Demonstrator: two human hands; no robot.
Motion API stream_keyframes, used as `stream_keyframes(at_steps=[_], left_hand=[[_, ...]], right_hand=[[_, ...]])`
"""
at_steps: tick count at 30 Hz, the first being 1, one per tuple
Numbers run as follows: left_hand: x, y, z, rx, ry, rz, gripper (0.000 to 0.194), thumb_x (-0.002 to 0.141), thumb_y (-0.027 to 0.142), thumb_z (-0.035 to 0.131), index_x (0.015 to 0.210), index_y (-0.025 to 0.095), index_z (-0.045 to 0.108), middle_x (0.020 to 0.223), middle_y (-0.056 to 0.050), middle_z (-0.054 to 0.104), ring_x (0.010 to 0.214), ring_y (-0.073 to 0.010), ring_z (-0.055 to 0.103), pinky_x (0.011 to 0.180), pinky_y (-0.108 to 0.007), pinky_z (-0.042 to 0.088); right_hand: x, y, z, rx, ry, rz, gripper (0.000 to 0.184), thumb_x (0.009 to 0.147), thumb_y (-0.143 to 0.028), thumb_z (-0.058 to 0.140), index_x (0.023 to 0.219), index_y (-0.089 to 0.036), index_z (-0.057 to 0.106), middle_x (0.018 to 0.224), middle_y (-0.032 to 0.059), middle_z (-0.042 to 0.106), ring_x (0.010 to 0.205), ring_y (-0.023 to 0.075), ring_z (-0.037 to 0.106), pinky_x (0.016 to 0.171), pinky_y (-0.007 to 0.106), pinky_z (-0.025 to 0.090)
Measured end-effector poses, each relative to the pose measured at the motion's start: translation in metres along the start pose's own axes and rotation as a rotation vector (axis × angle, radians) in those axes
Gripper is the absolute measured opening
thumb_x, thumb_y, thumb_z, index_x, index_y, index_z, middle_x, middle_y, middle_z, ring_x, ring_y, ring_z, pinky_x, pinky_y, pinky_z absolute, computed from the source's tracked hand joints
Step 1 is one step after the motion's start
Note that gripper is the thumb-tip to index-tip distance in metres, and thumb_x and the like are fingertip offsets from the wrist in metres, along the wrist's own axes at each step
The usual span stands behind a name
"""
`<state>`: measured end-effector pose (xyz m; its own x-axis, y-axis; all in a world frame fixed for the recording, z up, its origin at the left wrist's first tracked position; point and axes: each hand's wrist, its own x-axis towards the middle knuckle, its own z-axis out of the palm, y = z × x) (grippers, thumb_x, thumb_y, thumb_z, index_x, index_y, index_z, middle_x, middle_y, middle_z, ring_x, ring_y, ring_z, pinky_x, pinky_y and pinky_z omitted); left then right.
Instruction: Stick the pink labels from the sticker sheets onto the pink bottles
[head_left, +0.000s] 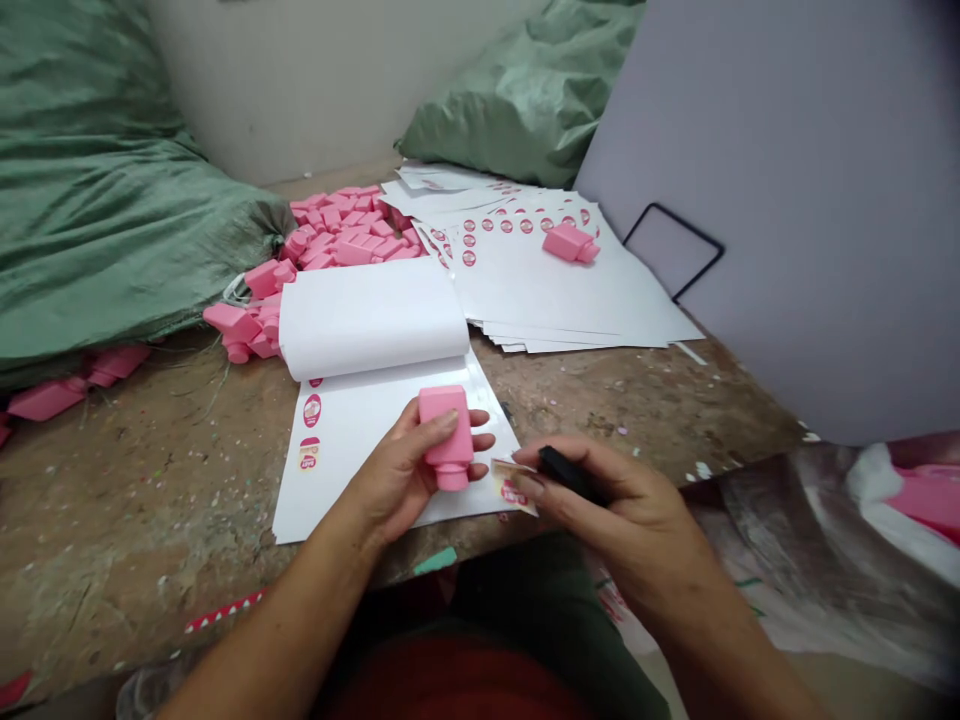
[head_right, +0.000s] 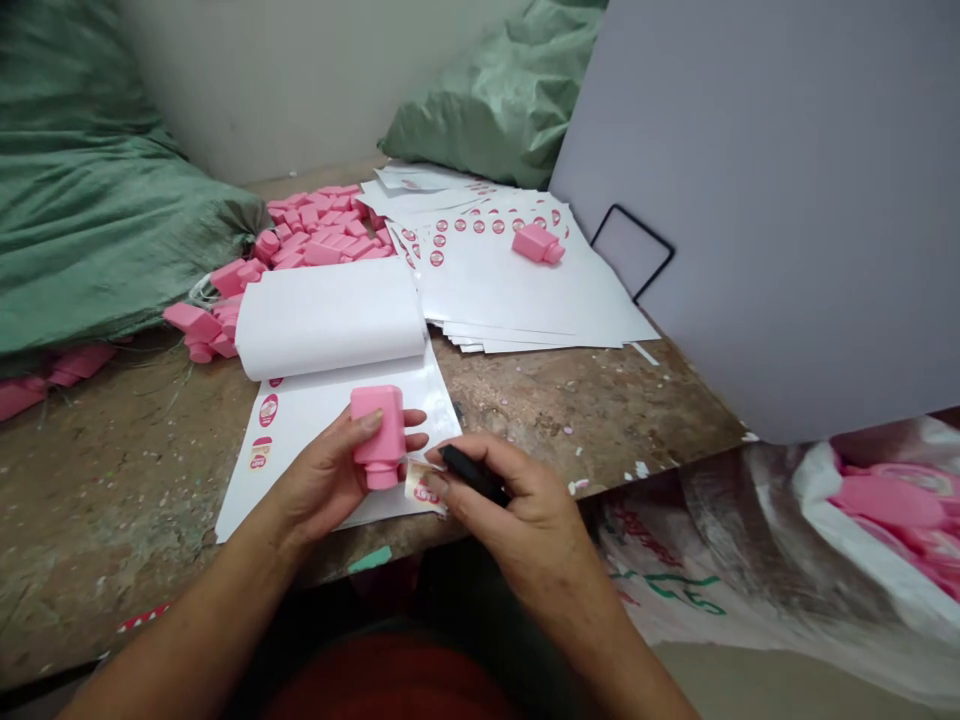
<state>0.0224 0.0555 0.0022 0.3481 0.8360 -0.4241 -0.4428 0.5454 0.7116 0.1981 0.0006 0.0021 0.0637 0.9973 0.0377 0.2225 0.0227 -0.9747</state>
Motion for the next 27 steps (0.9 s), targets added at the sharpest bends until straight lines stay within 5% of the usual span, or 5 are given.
stream_keyframes(at_steps=[6,14,27], left_hand=[[-0.033,-0.007,0.002,-0.027,0.010,0.023,0.032,0.087,0.032,0.067,0.115,0.020,0.058,0.100,-0.005,0.069,0.080,-0.0145,0.066,0.071,-0.026,0.054],[-0.049,-0.024,-0.005,-0.170,0.120,0.057,0.037,0.098,0.046,0.045,0.117,0.018,0.057,0.102,-0.009,0.068,0.092,-0.0193,0.066,0.080,-0.030,0.054],[-0.047,-0.024,-0.008,-0.168,0.090,0.074,0.040,0.096,0.052,0.046,0.117,0.020,0.055,0.104,-0.010,0.066,0.093,-0.0219,0.065,0.083,-0.037,0.054]], right_hand=[[-0.007,-0.005,0.025,0.187,-0.014,0.047,0.031,0.081,-0.033,0.073,0.111,-0.030,0.066,0.085,-0.0016,0.068,0.073,0.0149,0.063,0.060,0.024,0.051],[-0.004,-0.014,0.049,0.157,-0.023,-0.015,0.028,0.082,-0.032,0.070,0.107,-0.029,0.060,0.081,-0.0025,0.067,0.070,0.0169,0.065,0.061,0.029,0.055],[-0.001,-0.014,0.054,0.042,0.017,-0.109,0.023,0.085,-0.029,0.065,0.107,-0.029,0.060,0.080,-0.0029,0.069,0.071,0.0166,0.067,0.066,0.030,0.054]])
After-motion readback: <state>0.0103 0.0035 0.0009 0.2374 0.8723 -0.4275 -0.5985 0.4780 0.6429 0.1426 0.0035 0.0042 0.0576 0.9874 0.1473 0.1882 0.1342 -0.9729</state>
